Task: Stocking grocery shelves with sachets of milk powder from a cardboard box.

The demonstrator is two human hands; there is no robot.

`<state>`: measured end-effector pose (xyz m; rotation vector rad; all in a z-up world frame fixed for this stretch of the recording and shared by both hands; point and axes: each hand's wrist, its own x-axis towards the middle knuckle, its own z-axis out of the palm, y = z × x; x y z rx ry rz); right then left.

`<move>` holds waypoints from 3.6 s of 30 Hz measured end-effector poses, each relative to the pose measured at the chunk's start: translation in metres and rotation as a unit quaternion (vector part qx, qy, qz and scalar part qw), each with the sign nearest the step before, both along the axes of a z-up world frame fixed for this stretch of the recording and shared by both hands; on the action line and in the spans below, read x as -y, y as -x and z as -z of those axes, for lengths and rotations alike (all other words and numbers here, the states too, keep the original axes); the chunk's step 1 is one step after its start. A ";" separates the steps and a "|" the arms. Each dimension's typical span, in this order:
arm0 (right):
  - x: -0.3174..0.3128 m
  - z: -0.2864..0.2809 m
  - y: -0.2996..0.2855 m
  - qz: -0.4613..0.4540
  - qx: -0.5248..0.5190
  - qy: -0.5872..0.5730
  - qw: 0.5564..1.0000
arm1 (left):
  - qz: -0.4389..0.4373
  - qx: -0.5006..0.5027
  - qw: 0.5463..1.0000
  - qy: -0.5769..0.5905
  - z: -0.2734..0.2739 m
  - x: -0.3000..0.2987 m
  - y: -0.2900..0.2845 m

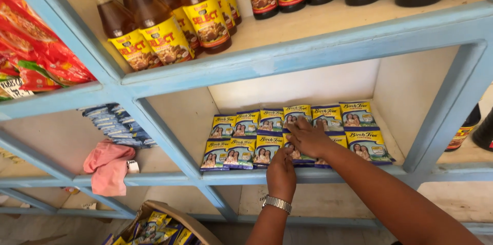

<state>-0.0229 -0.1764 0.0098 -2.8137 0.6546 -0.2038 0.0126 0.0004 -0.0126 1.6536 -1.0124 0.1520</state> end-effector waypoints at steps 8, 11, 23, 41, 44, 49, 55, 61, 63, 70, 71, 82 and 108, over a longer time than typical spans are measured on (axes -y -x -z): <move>0.015 0.023 -0.012 -0.015 -0.005 0.067 0.998 | -0.013 -0.060 0.997 -0.048 -0.002 -0.041 -0.006; 0.022 0.032 -0.016 -0.031 -0.062 0.105 0.992 | -0.041 -0.021 0.998 -0.038 0.019 -0.096 -0.029; -0.159 -0.006 0.023 -0.172 0.430 -0.017 0.886 | -0.231 -0.253 0.934 -0.104 0.146 -0.376 -0.128; -0.346 0.085 0.010 -0.445 0.150 -0.244 0.849 | -0.382 0.026 0.791 -0.478 0.195 -0.388 -0.148; -0.344 0.082 0.011 -0.445 0.110 -0.233 0.858 | -0.400 0.087 0.755 -0.512 0.212 -0.386 -0.161; -0.339 0.089 0.012 -0.448 0.136 -0.262 0.844 | -0.371 0.106 0.763 -0.519 0.231 -0.397 -0.175; -0.333 0.081 0.013 -0.398 0.104 -0.418 0.810 | -0.359 0.090 0.866 -0.335 0.161 -0.395 -0.156; -0.316 0.126 0.003 -0.292 0.206 -0.531 0.768 | -0.249 -0.067 0.960 -0.108 0.078 -0.374 -0.126; -0.309 0.143 0.000 -0.258 0.201 -0.569 0.754 | -0.203 -0.118 0.970 -0.062 0.067 -0.360 -0.120; -0.273 0.135 0.030 -0.012 0.200 -0.710 0.675 | -0.030 -0.267 0.963 0.016 0.050 -0.291 -0.077; -0.266 0.128 0.037 -0.005 0.209 -0.708 0.675 | -0.019 -0.266 0.964 0.013 0.051 -0.282 -0.070; -0.191 0.103 0.084 0.028 0.122 -0.739 0.662 | 0.109 -0.031 0.993 -0.040 0.040 -0.217 0.008; -0.197 0.074 0.105 -0.081 0.362 -0.760 0.533 | 0.218 -0.257 0.941 -0.027 0.098 -0.224 0.027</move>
